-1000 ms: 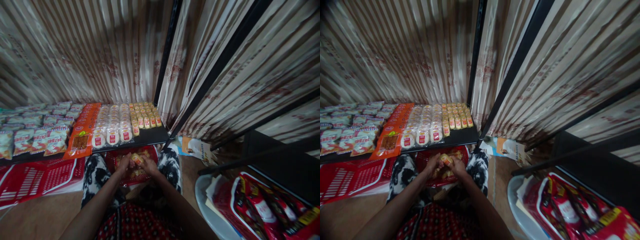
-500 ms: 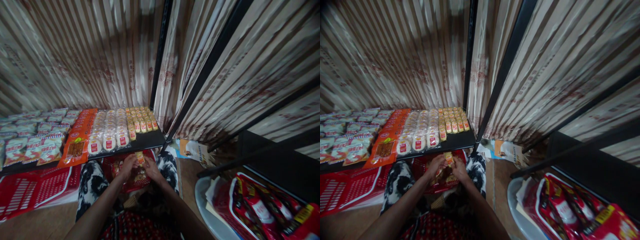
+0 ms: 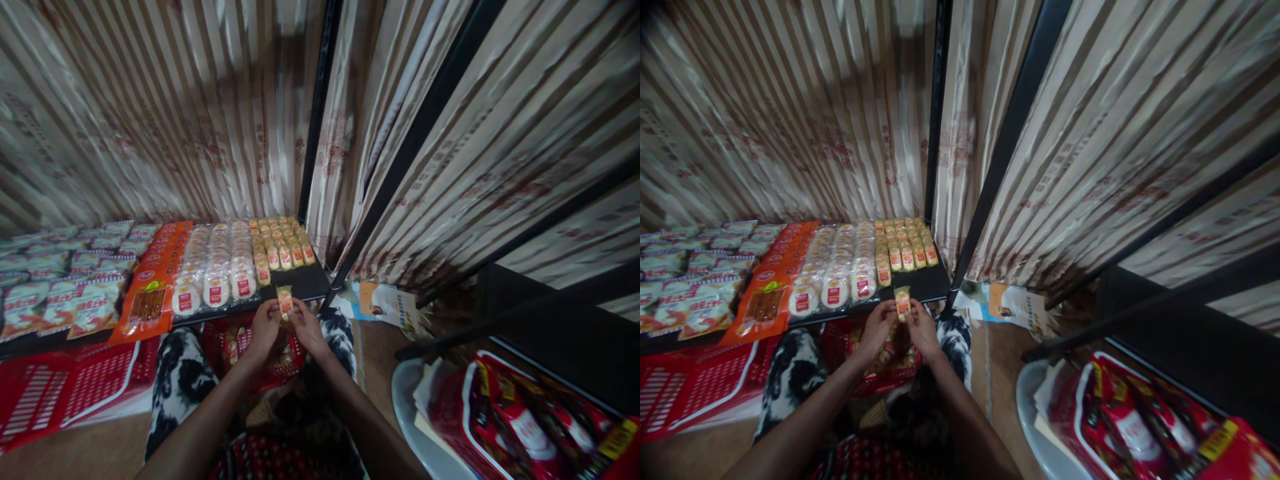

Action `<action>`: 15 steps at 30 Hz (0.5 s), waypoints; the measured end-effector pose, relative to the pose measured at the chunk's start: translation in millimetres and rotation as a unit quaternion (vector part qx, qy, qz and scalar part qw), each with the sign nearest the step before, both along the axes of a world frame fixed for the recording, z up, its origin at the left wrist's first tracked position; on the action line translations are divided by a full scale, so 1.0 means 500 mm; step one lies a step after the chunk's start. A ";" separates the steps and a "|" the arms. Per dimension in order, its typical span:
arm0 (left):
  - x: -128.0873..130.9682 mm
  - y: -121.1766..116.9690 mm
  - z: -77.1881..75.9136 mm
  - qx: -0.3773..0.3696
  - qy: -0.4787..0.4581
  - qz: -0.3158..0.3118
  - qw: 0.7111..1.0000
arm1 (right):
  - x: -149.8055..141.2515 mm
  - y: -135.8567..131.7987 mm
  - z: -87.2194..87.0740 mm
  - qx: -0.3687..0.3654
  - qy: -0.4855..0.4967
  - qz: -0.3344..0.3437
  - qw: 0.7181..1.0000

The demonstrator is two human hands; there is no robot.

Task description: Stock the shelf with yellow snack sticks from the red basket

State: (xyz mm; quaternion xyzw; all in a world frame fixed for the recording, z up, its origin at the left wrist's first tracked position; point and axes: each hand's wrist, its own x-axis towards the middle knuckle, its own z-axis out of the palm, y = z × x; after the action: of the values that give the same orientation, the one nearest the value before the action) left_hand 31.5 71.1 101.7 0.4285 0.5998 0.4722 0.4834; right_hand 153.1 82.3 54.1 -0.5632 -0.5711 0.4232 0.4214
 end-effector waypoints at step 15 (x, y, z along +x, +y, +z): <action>0.009 0.085 -0.007 0.059 0.128 0.018 0.990 | -0.014 0.094 0.039 0.089 -0.206 -0.080 0.971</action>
State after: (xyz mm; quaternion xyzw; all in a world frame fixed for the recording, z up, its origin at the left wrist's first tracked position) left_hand 36.0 113.8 98.3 0.5022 0.6356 0.4567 0.3676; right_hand 146.2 129.2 73.9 -0.6423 -0.6342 0.2101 0.3755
